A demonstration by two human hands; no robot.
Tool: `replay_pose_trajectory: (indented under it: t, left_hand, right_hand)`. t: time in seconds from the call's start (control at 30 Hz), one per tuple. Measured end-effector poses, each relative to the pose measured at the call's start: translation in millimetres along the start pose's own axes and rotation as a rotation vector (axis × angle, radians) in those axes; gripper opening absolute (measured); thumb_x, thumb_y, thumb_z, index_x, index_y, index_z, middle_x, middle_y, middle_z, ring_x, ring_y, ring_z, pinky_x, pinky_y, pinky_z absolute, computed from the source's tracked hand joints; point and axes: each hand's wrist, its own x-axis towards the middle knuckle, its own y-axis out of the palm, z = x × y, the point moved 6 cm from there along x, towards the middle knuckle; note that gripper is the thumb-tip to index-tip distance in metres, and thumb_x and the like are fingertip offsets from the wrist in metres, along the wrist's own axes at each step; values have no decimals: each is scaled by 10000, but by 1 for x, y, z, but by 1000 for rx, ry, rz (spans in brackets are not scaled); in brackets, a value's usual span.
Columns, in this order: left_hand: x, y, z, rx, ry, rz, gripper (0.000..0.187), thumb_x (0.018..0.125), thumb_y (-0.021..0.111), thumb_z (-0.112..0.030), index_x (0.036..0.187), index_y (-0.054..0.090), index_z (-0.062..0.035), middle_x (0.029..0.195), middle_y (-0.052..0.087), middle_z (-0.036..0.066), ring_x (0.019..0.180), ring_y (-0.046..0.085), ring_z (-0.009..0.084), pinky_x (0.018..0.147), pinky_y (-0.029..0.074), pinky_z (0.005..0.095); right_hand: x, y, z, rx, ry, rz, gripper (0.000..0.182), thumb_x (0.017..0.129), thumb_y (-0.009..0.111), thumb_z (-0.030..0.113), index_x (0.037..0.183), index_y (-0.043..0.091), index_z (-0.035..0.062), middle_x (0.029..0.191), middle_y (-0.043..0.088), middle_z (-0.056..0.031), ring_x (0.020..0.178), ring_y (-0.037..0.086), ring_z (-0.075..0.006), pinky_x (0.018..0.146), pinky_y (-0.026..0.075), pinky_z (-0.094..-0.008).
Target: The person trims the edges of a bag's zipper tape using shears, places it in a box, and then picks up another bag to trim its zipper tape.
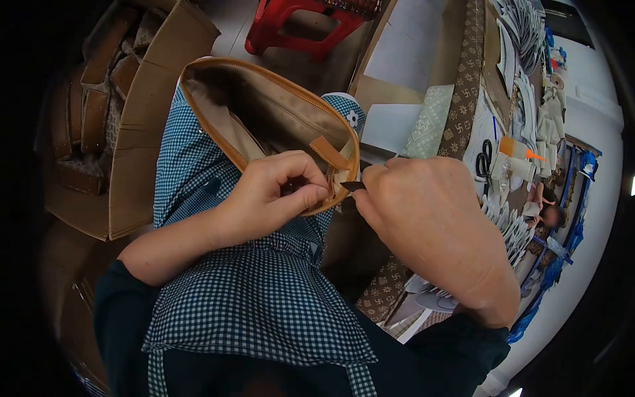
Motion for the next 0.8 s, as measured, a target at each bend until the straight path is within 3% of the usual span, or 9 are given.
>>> replay_pose_trajectory:
  t: [0.2,0.5,0.6,0.7,0.8]
  left_hand:
    - [2,2,-1,-35,81,-38,87,960,595,-102,920,581,-26,849,562,9,720,535,67,625,459,211]
    - [3,1,8,-272,-12,-33,92,1002,546,-116,955,560,-39,772,539,-21,682,506,34,590,440,186]
    - [0,-1,7,-207,-42,-35,61,968,589,-93,958,577,-33,808,543,-11,692,517,32,588,444,177]
    - [-2,0,1,-64,107,-2,54,924,634,-71,939,605,-28,856,542,2,716,528,32,594,446,168]
    - [-2,-3,-1,-37,70,99,58,892,661,-68,913,627,-26,890,535,12,735,540,50,612,452,178]
  right_hand:
    - [6,-2,-7,80,3,44,210,812,678,214,800,686,4,691,637,-159,639,639,-325,584,478,-414]
    - [19,-18,4,-6,-107,107,237,804,670,219,718,659,-2,622,610,-157,581,620,-320,557,469,-418]
    - [22,-17,5,-8,-83,164,253,805,667,225,696,648,-3,592,598,-154,562,614,-322,546,468,-418]
    - [23,-14,5,7,-100,177,258,806,667,226,686,647,-1,584,594,-153,549,610,-319,541,467,-415]
    - [22,-13,6,-3,-97,197,256,807,666,220,679,645,-1,584,594,-151,545,609,-312,536,466,-406]
